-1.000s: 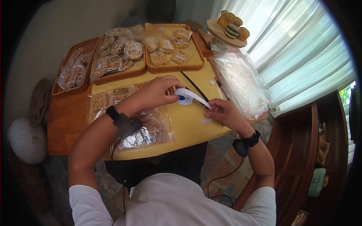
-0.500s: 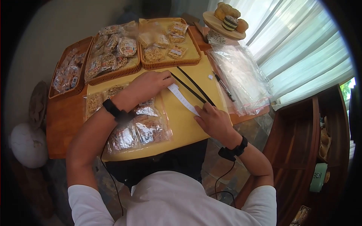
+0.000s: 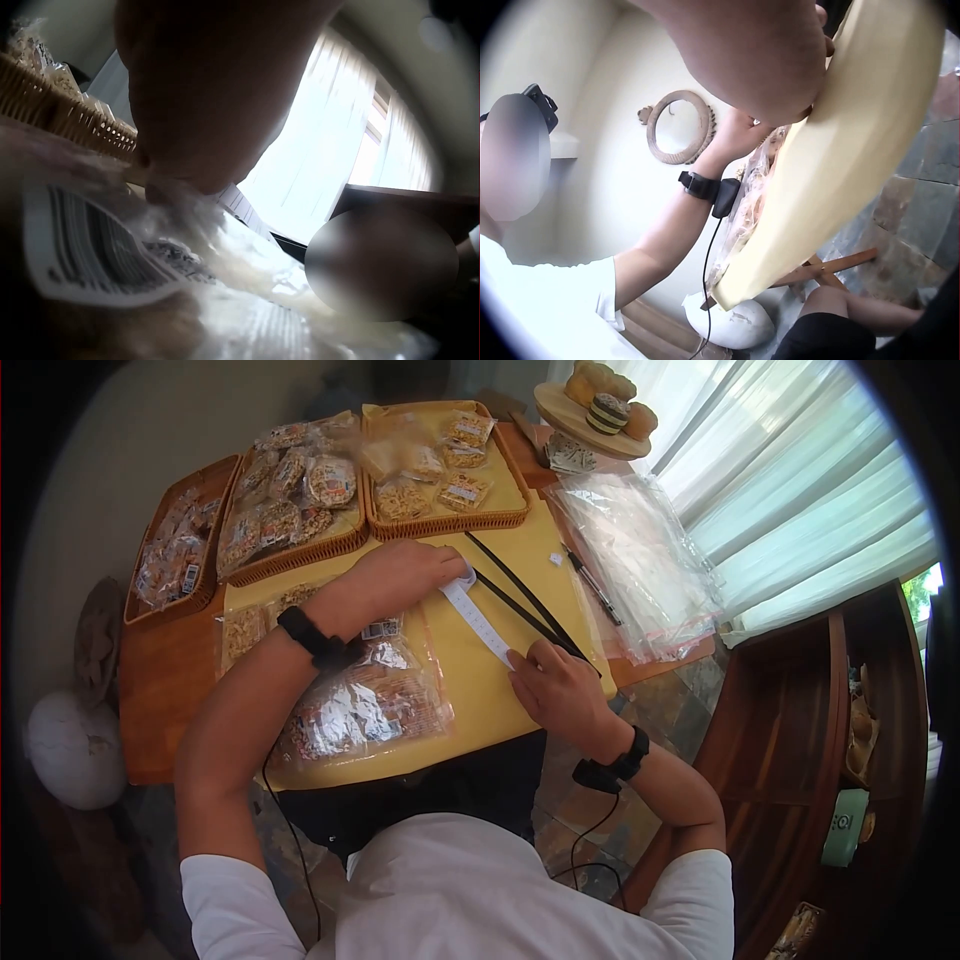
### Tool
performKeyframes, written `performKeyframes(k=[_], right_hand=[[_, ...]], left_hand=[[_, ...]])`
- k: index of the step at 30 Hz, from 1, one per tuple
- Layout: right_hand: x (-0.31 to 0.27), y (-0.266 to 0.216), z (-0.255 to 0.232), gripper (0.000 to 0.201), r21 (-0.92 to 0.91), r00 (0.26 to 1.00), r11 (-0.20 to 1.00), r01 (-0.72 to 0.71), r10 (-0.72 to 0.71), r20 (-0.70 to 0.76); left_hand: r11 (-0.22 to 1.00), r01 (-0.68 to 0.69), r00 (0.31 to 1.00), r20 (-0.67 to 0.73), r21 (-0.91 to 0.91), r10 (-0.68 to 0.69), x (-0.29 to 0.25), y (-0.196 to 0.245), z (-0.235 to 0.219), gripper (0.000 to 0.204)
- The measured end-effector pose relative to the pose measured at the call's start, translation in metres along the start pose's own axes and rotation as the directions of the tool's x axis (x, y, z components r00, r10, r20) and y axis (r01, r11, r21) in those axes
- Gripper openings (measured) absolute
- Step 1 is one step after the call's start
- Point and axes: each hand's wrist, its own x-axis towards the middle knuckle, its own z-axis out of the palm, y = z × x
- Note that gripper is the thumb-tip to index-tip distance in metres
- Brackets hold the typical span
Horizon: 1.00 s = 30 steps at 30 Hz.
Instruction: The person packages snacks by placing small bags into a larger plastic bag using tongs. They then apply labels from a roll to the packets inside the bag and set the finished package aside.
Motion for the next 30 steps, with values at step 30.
performKeyframes(k=[30], right_hand=[[0.078, 0.149, -0.015, 0.04, -0.333, 0.928, 0.902, -0.276, 0.34, 0.153]], left_hand=[[0.994, 0.02, 1.0, 0.002, -0.104, -0.02, -0.051, 0.118, 0.048, 0.063]])
